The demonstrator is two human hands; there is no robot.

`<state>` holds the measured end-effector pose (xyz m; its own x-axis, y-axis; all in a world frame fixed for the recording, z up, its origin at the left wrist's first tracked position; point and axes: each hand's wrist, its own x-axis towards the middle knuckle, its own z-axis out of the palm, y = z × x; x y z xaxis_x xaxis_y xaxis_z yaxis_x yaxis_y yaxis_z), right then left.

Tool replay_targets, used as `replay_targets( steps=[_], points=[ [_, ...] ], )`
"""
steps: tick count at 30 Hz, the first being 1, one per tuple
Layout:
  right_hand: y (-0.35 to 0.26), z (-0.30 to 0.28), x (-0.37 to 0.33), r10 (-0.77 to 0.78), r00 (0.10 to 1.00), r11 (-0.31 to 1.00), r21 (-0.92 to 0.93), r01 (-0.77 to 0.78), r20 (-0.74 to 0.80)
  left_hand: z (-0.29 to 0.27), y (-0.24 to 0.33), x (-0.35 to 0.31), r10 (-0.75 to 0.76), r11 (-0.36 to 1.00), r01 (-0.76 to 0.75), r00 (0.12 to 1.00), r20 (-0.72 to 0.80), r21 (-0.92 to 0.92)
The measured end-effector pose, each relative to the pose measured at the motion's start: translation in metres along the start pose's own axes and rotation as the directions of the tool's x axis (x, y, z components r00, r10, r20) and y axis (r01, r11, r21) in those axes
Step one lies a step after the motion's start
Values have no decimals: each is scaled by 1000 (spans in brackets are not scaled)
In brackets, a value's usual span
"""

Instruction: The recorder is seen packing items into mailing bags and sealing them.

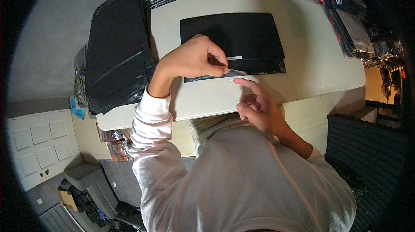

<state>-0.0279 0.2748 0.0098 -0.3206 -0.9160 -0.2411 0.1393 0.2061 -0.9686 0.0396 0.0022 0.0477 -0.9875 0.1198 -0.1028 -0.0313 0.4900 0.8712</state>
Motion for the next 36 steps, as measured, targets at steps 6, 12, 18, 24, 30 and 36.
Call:
replay_targets(
  steps=[6, 12, 18, 24, 30, 36],
  points=[
    [-8, -12, 2, 71, 997, 995, 72, -72, 21, 7, 2, 2, 75, 993, -68, 995, -68, 100],
    [-10, -7, 3, 48, 999, 995, 88, -46, -13, 10, -2, 2, 246, 959, -211, 952, -183, 190],
    [4, -24, 10, -74, 982, 995, -84, 60, -176, -14, 5, -16, 226, 970, -192, 938, -263, 150],
    [-47, -21, 48, -560, 800, 763, -510, 396, -216, -9, 13, -20, 80, 994, -60, 973, -218, 96],
    [-40, -19, 77, -540, 818, 803, -410, 432, -196, -12, 8, -20, 86, 992, -61, 966, -244, 108],
    [-26, -25, 84, -411, 884, 903, -235, 360, -224, -15, 4, -20, 99, 994, -88, 970, -221, 62]
  ],
)
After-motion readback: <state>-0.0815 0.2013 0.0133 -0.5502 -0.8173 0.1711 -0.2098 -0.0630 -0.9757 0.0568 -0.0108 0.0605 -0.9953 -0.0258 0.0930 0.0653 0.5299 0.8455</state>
